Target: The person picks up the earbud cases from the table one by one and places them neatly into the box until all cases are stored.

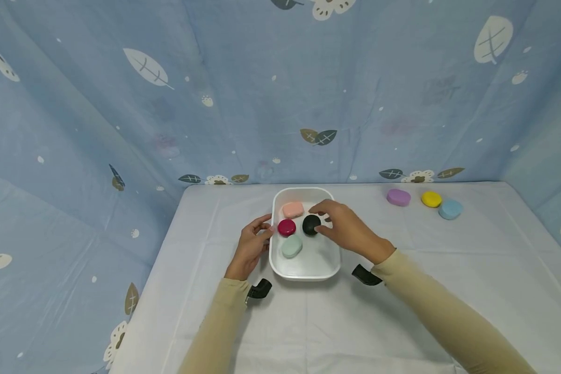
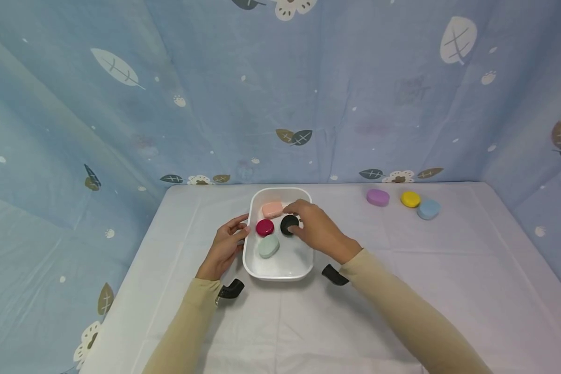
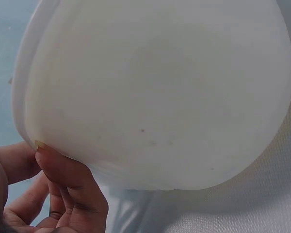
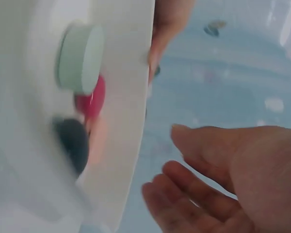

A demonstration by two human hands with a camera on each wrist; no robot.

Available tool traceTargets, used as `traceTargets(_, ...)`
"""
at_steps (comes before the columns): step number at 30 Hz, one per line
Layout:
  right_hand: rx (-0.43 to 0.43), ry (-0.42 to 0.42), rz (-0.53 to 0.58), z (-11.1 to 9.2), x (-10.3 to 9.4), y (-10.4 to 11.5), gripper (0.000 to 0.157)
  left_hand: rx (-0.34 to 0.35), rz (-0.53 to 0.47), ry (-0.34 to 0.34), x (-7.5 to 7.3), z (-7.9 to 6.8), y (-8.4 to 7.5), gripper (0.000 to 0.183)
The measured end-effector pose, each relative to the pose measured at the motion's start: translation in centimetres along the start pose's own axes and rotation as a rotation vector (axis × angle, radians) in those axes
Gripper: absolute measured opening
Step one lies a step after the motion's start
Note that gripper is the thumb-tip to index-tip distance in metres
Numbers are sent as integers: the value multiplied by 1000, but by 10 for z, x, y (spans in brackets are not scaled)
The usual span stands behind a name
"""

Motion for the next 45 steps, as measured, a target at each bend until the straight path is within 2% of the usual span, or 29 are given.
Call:
traceTargets(5,56,-164,33,-15,-28,-28,39,-2,7,-12,0,1,-1,45)
traceTargets(10,154,-298,46,-33,-53,-62,39,-2,4,-16,0,1,-1,45)
traceTargets(18,269,-434,-17,-62,-76,-109,40,1,0,-23,0,1,-2,44)
traceTargets(27,343,-480,-34,-77,-84,-143,42,-8,6,-28,0,1,0,43)
traceTargets(34,417,-463,-41,-77,-85,-162,43,-9,-4,-20,0,2,1,43)
traceTargets(45,452,-448,-53,-76,-86,-184,44,-4,-10,-14,0,1,2,44)
Point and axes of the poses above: each hand's wrist, its own z-axis towards the middle knuckle, its own x-axis out of the palm, y = z × x, the point moved 6 cm from there along z, towards the middle knuckle, and after that the axes turned 2 degrees about -z, right-handed, at the moved point
